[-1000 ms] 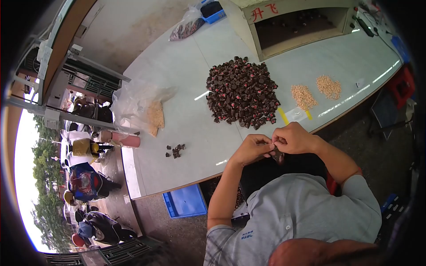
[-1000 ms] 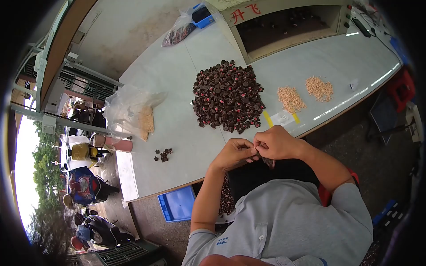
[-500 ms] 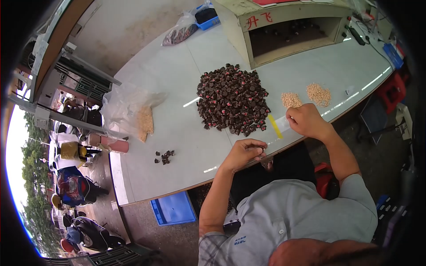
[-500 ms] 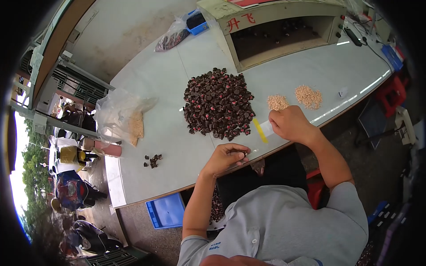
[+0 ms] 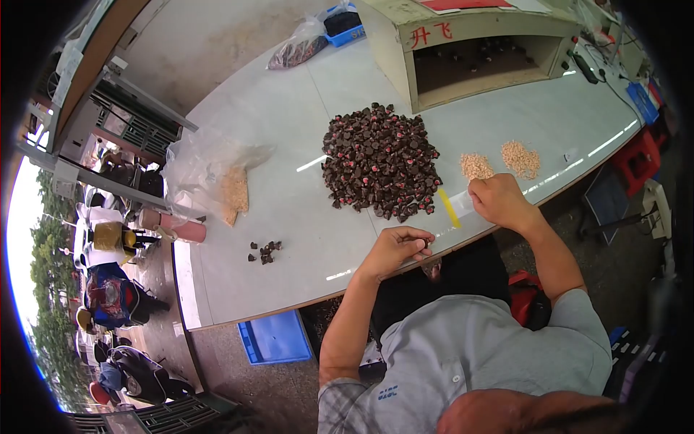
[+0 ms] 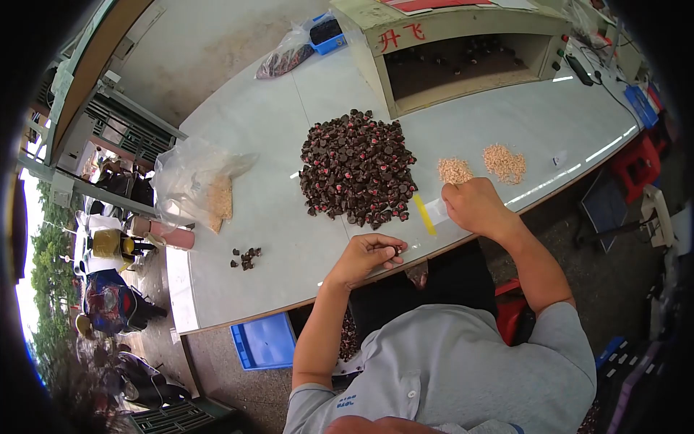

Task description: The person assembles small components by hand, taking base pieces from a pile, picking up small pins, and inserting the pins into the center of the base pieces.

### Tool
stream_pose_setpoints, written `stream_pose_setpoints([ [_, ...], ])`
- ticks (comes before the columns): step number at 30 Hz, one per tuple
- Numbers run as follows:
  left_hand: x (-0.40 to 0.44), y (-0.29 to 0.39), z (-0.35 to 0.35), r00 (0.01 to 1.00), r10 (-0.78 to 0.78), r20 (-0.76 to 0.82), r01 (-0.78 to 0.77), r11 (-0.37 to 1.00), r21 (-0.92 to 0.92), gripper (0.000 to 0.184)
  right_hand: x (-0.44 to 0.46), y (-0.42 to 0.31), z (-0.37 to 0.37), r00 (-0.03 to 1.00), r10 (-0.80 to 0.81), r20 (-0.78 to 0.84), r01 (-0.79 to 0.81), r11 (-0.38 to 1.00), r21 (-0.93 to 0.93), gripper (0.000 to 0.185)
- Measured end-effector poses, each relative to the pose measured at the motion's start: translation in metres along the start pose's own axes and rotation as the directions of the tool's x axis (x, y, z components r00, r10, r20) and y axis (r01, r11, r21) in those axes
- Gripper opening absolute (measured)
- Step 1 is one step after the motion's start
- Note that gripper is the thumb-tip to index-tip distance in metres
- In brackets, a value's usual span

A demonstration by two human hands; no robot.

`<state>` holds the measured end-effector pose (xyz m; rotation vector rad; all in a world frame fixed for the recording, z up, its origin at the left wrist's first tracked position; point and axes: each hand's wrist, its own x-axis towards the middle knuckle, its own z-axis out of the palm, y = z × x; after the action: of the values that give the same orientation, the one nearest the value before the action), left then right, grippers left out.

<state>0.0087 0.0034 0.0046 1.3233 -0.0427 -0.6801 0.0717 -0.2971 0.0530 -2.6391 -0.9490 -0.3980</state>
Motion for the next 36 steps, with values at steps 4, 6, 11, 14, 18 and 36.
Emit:
stream_pose_setpoints([
  [4,-0.001,-0.001,-0.002,1.0,0.012,0.007,-0.012,0.998,-0.068,0.023,0.001,-0.024,-0.011,0.991,0.085,-0.106,-0.052,0.957,0.285,0.009],
  [6,-0.001,-0.003,-0.004,1.0,0.012,0.006,-0.011,0.994,-0.109,0.024,0.001,-0.042,-0.008,0.988,0.117,-0.099,-0.067,0.909,0.411,0.011],
  [11,0.0,-0.005,-0.006,1.0,0.003,0.004,-0.003,0.99,-0.14,0.026,-0.001,-0.076,0.022,0.993,0.046,-0.109,0.023,0.827,0.562,0.012],
  [14,-0.001,-0.005,-0.005,1.0,-0.01,-0.016,0.008,0.992,-0.122,0.025,-0.002,-0.083,0.039,0.989,0.03,-0.143,0.051,0.844,0.533,0.012],
  [18,-0.001,-0.004,-0.005,1.0,-0.01,-0.013,0.008,0.991,-0.131,0.024,0.0,-0.086,0.041,0.987,0.013,-0.162,0.072,0.859,0.506,0.012],
  [36,0.001,-0.011,-0.01,1.0,0.009,-0.004,-0.01,0.994,-0.113,0.02,0.007,-0.088,0.037,0.961,0.188,0.203,-0.276,0.659,0.699,0.02],
])
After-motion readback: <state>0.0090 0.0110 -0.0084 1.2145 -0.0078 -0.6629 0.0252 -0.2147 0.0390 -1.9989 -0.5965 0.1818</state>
